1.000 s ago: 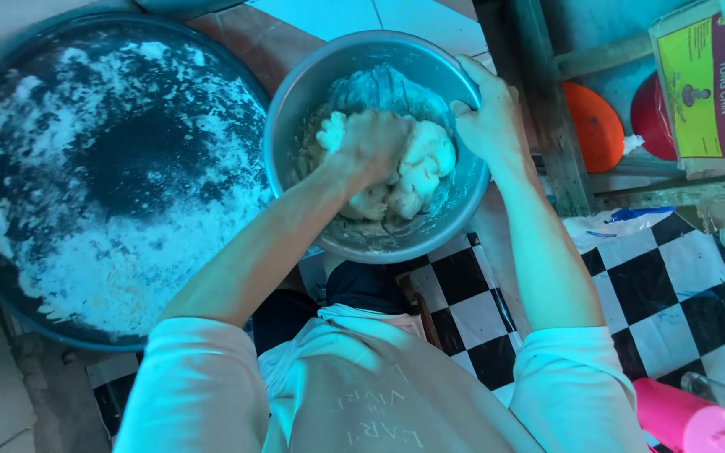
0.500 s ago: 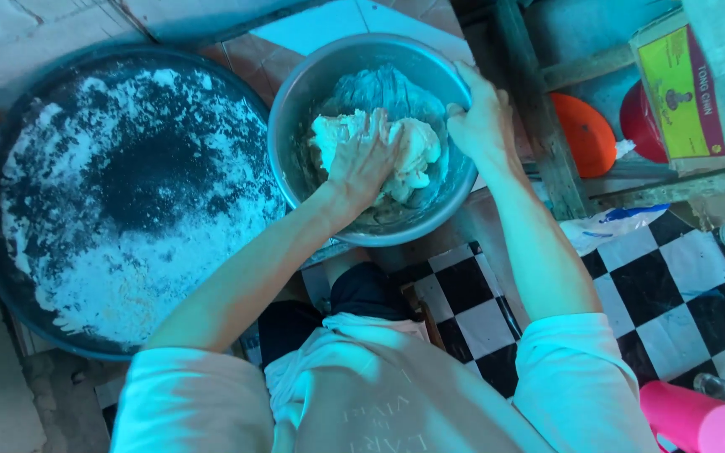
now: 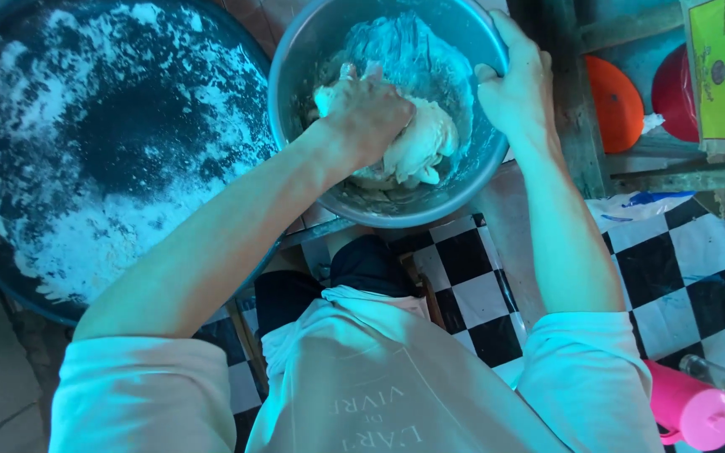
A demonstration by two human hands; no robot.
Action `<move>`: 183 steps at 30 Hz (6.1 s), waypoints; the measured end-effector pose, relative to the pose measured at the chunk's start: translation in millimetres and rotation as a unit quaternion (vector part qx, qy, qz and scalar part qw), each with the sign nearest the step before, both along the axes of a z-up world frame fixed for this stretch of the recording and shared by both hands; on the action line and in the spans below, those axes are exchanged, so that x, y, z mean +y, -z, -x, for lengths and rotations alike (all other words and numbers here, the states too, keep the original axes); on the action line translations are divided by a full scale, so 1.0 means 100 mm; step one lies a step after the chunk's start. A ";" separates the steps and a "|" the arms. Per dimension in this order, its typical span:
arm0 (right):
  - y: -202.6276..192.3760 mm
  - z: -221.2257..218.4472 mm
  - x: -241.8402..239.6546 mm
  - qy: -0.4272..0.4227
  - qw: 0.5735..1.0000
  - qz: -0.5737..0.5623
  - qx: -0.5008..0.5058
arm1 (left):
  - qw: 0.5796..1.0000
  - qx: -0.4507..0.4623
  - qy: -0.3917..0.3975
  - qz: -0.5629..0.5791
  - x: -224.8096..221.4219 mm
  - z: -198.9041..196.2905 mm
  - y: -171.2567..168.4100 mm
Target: Kneading a large batch of dough in a metal bowl and adding flour from a bag.
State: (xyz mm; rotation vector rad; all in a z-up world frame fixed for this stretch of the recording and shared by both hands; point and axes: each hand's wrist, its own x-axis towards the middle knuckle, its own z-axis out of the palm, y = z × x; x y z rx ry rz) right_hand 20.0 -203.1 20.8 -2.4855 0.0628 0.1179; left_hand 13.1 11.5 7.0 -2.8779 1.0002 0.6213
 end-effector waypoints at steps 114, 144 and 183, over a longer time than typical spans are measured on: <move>0.15 0.06 0.14 -0.017 0.969 -0.216 -0.120 | 0.983 -0.143 -0.113 -0.003 -0.18 -0.72 0.68; -0.10 -0.01 0.07 -0.023 0.999 0.013 -0.021 | 0.996 0.056 -0.024 -0.071 0.14 -0.13 -0.30; 0.01 -0.04 -0.13 -0.033 0.991 -0.107 -0.078 | 0.791 -0.239 -0.129 0.549 0.14 0.01 -0.04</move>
